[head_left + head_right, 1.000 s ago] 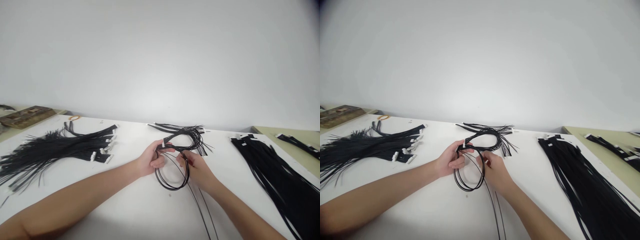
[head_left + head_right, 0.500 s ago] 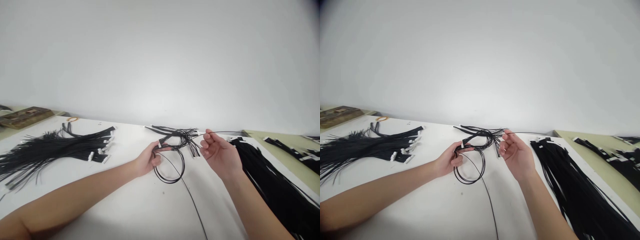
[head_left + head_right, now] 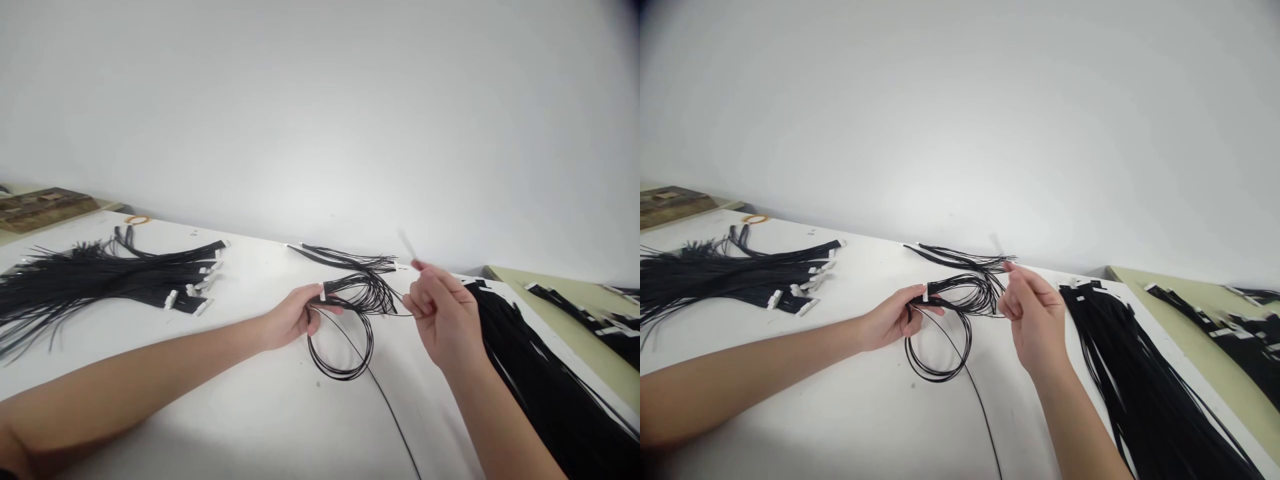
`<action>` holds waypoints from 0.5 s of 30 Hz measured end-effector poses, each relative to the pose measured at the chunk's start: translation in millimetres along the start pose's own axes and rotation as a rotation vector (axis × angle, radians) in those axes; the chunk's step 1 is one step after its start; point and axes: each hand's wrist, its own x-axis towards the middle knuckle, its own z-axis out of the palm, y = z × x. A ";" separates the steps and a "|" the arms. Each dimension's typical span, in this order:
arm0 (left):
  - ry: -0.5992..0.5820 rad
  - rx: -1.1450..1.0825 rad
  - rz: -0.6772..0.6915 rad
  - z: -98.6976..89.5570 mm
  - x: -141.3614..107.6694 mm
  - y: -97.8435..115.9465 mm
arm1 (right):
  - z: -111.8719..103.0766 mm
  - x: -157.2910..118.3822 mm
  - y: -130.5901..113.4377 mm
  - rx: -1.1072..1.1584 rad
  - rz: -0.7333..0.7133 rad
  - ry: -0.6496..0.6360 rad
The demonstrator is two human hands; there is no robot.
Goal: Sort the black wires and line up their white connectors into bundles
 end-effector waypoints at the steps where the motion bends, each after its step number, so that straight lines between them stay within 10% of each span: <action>1: -0.010 -0.007 0.004 0.5 -0.3 0.0 | 1.2 -2.5 1.8 -0.088 -0.003 -0.038; 7: -0.121 0.020 0.021 2.1 -2.9 1.9 | 10.6 -15.3 14.6 -0.709 -0.275 -0.292; 15: -0.198 0.039 0.017 2.1 -5.6 4.4 | 11.7 -16.0 19.0 -0.824 -0.348 -0.353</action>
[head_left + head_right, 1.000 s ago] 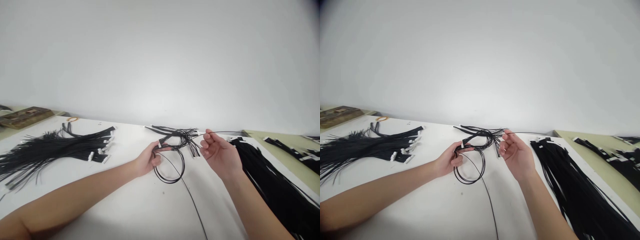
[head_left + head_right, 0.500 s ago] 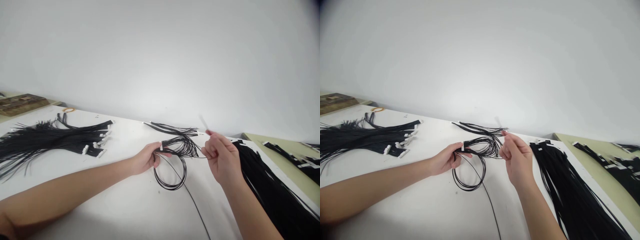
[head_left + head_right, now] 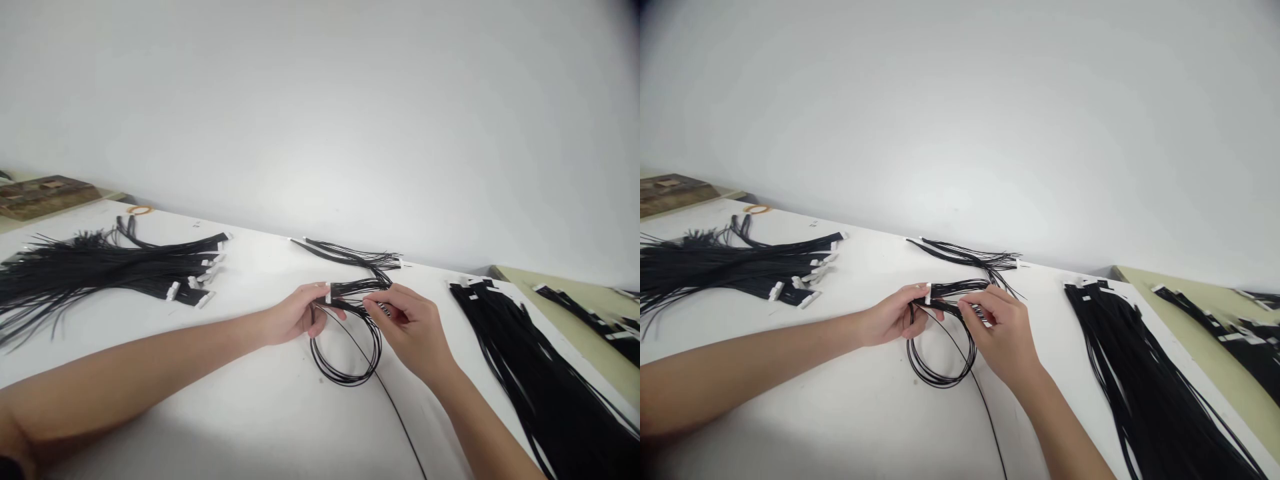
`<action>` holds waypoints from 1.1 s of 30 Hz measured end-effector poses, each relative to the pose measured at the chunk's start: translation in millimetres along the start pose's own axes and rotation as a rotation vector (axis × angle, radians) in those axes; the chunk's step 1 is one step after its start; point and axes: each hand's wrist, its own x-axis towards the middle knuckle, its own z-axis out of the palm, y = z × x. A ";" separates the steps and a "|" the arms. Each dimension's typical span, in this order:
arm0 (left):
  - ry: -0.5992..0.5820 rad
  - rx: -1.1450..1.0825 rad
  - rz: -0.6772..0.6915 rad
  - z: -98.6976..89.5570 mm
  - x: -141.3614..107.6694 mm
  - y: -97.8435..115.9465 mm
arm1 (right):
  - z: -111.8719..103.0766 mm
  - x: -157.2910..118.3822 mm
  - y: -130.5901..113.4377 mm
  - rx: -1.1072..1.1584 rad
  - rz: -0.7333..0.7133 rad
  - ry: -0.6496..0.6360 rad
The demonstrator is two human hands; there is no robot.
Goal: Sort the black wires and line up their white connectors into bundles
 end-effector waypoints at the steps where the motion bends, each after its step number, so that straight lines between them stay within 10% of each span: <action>1: 0.001 0.003 0.002 0.5 -0.3 0.5 | 0.4 0.0 0.1 -0.007 -0.008 0.003; 33: -0.002 0.032 0.008 -3.4 0.7 -4.0 | 9.6 -4.8 6.8 -0.191 -0.175 -0.009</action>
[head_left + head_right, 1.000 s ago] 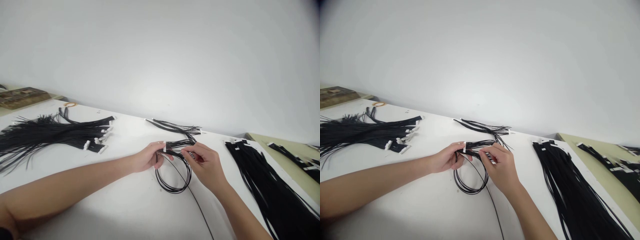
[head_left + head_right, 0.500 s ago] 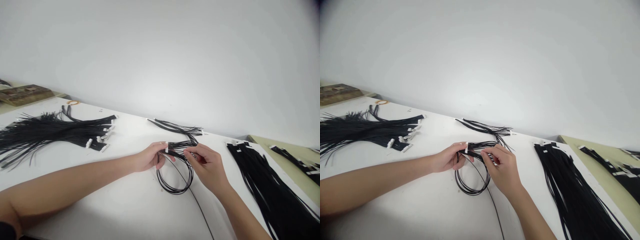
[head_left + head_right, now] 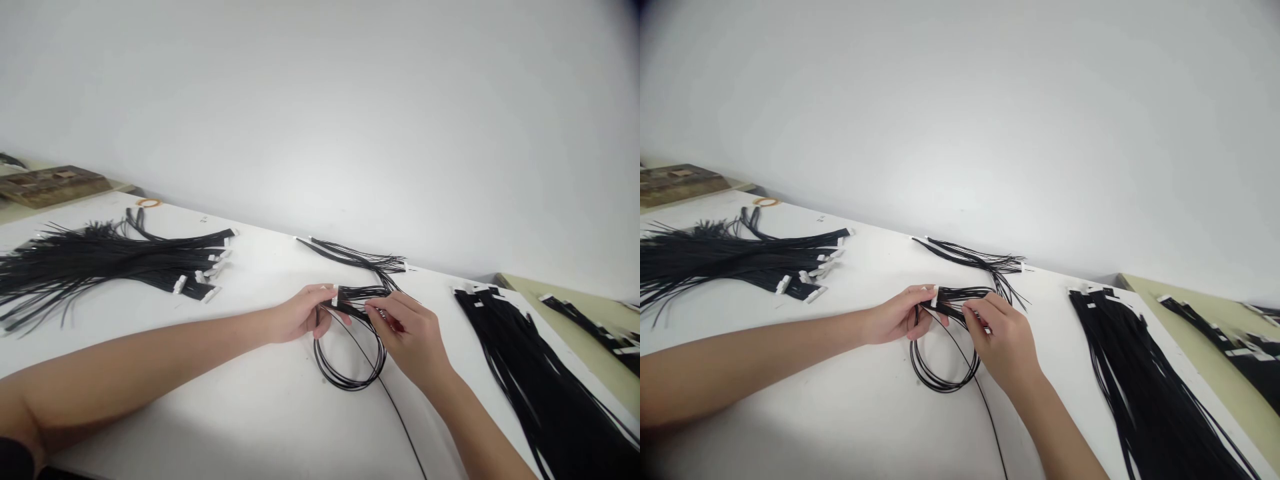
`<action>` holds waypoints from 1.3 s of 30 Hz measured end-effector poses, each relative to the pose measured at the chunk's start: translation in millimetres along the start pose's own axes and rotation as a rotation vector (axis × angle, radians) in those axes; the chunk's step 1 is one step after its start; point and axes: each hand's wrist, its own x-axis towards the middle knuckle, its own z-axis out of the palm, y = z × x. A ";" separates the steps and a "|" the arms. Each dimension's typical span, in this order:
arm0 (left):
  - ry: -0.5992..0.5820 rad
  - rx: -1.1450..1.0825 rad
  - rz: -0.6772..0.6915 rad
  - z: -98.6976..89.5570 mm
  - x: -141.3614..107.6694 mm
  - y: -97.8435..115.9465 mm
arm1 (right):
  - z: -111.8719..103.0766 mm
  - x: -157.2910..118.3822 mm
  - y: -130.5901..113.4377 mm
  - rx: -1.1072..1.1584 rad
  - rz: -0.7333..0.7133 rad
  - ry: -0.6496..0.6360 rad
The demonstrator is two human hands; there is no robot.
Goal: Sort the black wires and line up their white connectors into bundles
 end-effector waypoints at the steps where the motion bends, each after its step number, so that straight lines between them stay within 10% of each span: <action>1: -0.005 0.004 -0.001 -0.3 0.0 -0.3 | 0.4 -0.4 0.1 -0.001 -0.004 0.000; 39: 0.008 -0.066 0.040 -4.4 2.9 -6.1 | 13.1 -6.8 5.8 -0.090 -0.108 0.117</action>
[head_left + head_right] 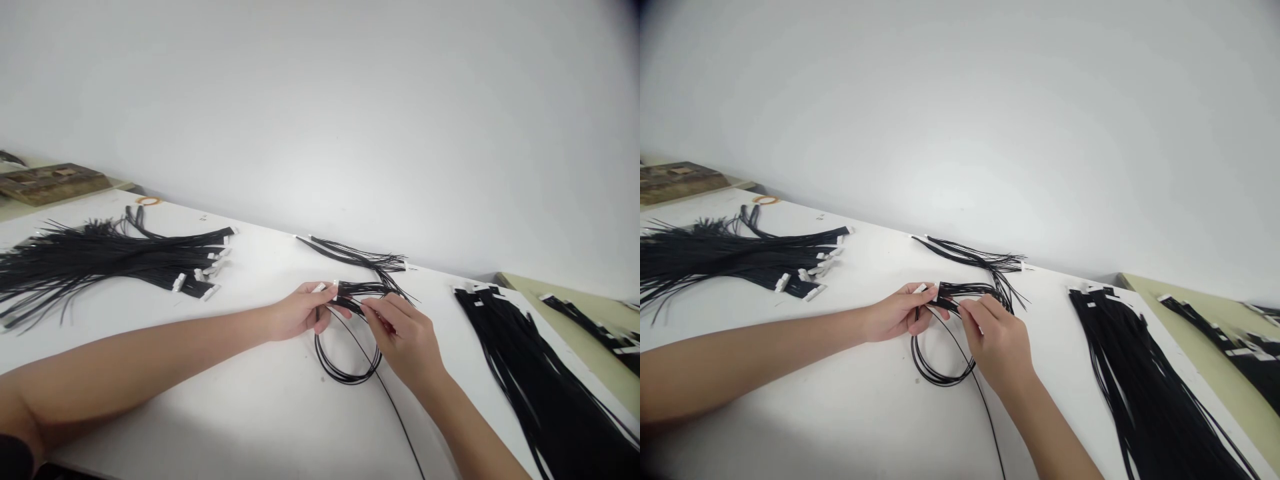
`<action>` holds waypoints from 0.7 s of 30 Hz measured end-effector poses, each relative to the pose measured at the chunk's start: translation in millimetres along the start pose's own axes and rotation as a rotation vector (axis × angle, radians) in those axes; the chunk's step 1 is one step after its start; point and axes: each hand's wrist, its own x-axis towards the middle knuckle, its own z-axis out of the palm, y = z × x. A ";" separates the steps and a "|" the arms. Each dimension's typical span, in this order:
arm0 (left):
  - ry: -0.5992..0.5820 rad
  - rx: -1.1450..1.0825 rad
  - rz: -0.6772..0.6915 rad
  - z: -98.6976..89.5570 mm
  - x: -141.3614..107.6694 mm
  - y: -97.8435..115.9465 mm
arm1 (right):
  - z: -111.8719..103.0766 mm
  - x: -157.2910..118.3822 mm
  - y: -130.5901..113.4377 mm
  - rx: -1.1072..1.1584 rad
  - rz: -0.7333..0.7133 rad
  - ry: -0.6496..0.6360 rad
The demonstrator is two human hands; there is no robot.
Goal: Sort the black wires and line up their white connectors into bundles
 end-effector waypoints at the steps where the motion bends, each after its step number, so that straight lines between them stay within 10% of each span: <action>1: 0.006 -0.008 -0.006 0.4 -0.1 0.5 | -1.2 1.2 -0.7 -0.019 -0.005 0.015; 8: 0.105 -0.192 0.005 -4.4 2.6 0.9 | -17.1 11.6 -9.5 -0.054 0.311 0.201; 15: 0.190 -0.309 -0.027 -6.2 2.0 3.1 | -16.1 8.9 -8.3 0.184 0.845 -0.542; 21: 0.213 -0.292 -0.080 -0.8 -0.3 9.9 | -23.1 16.7 -14.0 0.651 0.963 -0.715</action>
